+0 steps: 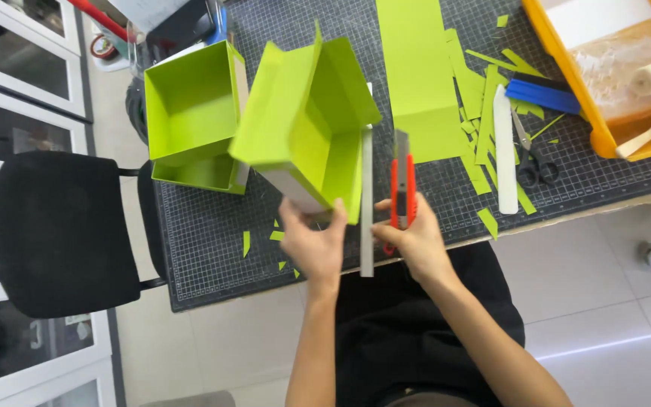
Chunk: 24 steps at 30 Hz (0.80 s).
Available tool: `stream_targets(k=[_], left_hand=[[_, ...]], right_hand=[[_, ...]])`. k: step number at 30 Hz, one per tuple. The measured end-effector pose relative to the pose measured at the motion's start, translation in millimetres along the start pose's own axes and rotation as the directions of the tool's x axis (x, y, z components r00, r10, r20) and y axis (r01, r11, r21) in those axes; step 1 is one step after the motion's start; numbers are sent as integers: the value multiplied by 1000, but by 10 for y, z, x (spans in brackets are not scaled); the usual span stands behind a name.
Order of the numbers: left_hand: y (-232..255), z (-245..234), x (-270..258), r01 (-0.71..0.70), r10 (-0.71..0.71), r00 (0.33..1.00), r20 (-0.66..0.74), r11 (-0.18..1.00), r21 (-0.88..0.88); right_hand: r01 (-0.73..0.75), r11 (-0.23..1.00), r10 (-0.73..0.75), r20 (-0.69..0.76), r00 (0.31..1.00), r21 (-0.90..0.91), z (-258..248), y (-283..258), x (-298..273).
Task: Assembling and finishing a green box by trimming paper, applying glue, and smoothing surfaces.
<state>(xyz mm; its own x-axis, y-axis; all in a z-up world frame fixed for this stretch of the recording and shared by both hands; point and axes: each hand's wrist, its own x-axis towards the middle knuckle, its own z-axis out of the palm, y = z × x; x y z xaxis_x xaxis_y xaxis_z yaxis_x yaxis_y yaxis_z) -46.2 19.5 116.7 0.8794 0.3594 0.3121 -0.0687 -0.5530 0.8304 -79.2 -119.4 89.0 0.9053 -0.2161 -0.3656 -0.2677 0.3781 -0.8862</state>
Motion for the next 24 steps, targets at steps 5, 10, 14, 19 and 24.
stream_targets(k=[5, 10, 14, 19, 24], left_hand=[[552, -533, 207, -176, 194, 974, -119, 974, 143], [878, -867, 372, -155, 176, 981, -83, 965, 211], [758, -659, 376, -226, 235, 971, 36, 868, 442], [743, -307, 177, -305, 329, 943, -56, 917, 259], [-106, 253, -246, -611, 621, 646, -443, 769, 188]], right_hand=[[14, 1000, -15, -112, 994, -10, -29, -121, -100], [78, 994, -91, -178, 980, -78, -233, -545, -177], [106, 984, -131, -178, 975, -140, -291, -521, -101], [162, 978, -181, -154, 971, -131, -136, -477, -47], [198, 961, -220, -102, 970, -192, -33, -194, 91]])
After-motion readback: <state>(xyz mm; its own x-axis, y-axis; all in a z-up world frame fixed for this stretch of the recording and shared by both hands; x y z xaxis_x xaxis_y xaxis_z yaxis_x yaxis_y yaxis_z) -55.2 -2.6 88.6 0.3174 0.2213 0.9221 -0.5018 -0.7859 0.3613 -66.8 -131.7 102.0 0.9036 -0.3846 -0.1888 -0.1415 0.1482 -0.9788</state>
